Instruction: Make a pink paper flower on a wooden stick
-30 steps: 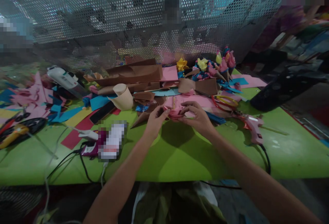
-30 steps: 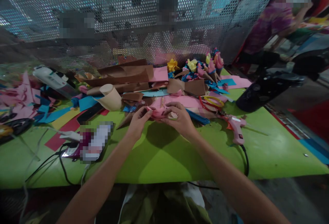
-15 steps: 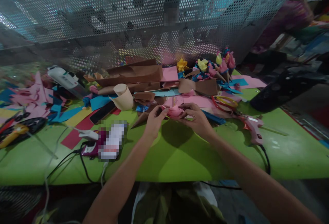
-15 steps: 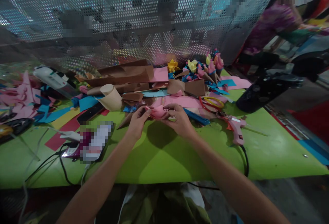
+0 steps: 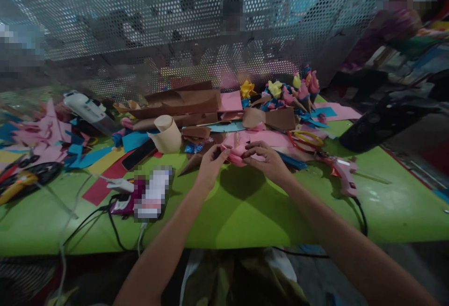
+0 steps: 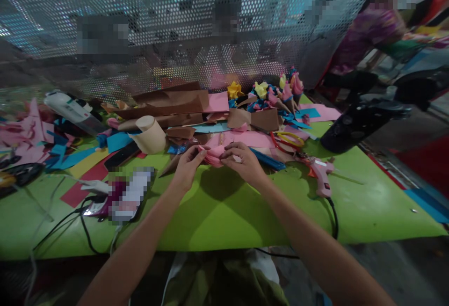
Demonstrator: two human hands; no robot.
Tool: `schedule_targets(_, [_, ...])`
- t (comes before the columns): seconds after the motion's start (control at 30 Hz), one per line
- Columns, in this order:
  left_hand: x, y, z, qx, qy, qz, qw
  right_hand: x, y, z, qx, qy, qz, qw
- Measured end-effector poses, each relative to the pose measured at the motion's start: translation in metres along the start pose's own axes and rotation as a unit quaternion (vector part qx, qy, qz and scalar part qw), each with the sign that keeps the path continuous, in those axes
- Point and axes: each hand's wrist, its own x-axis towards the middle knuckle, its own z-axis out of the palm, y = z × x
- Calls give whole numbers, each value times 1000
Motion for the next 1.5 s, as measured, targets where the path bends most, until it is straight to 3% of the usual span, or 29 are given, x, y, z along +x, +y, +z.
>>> schedule_targets(0.23, [1,0,-1,-1,9,-4,1000,0,-5,-3,2,5,-9,1000])
schedule_targets(0.43, [0,0,-2,-9,1,-9,1000,0,-3,-1,16,-37,2,999])
schedule_targets(0.67, [0,0,-1,-5,-12,-16,1000,1,1,-2,18,3,15,1000])
schedule_targets(1.13, [0,1,-1,16,-6,-2,1000,2,-3,-3,50,-12,47,998])
schedule_targets(1.5, [0,1,-1,22,-9,7,1000,2,-2,-4,54,12,65,996])
